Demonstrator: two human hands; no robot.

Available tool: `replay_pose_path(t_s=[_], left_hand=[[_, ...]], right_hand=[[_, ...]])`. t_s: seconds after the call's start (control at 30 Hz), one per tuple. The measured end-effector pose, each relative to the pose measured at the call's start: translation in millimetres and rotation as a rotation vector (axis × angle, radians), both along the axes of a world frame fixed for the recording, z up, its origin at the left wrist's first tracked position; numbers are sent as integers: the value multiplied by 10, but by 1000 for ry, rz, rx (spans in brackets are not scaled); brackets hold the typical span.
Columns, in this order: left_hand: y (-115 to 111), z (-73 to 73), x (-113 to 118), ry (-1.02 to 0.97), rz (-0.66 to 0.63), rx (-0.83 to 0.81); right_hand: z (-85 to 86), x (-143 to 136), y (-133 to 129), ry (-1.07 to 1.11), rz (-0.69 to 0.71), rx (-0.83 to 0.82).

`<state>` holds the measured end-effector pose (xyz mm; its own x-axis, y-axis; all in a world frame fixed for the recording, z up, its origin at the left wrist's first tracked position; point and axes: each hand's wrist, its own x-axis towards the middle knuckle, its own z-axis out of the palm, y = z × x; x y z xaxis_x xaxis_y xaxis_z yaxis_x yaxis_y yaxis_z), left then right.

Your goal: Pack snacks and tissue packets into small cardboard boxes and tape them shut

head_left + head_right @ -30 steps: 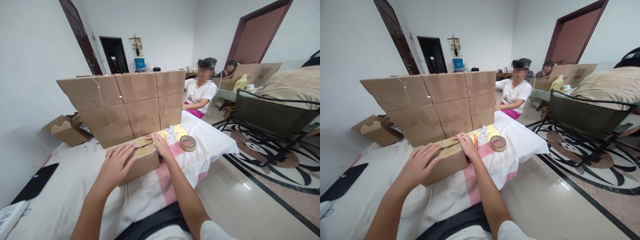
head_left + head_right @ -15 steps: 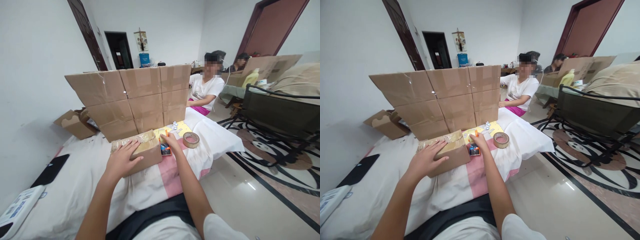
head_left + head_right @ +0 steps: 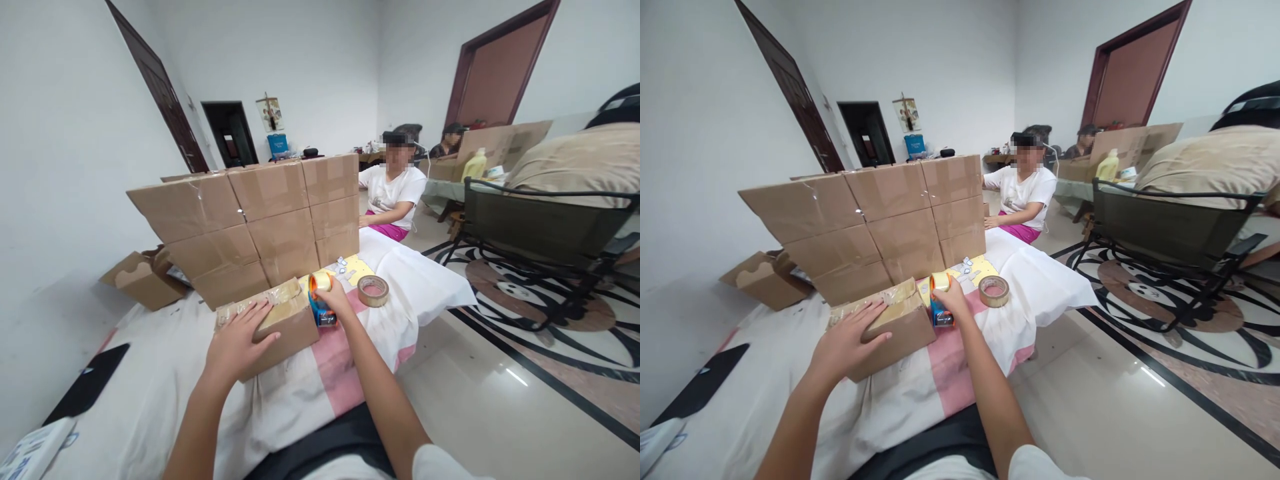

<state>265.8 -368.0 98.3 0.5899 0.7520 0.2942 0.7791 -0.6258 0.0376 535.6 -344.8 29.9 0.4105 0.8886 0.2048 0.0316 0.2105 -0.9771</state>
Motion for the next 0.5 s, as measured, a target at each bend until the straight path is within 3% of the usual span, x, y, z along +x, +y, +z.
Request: replay_pose_path(t_s=[0.17, 0.27, 0.37, 0.5], left_hand=[[-23, -20, -7, -72, -47, 176], [-93, 25, 116, -193, -147, 283], [-181, 84, 391, -356, -281, 181], [-254, 103, 827, -539, -463, -52]], right_hand=[[268, 47, -416, 139, 88, 108], [455, 120, -761, 179, 203, 128], [644, 177, -1061, 145, 341, 141], [816, 208, -1331, 146, 380, 214]])
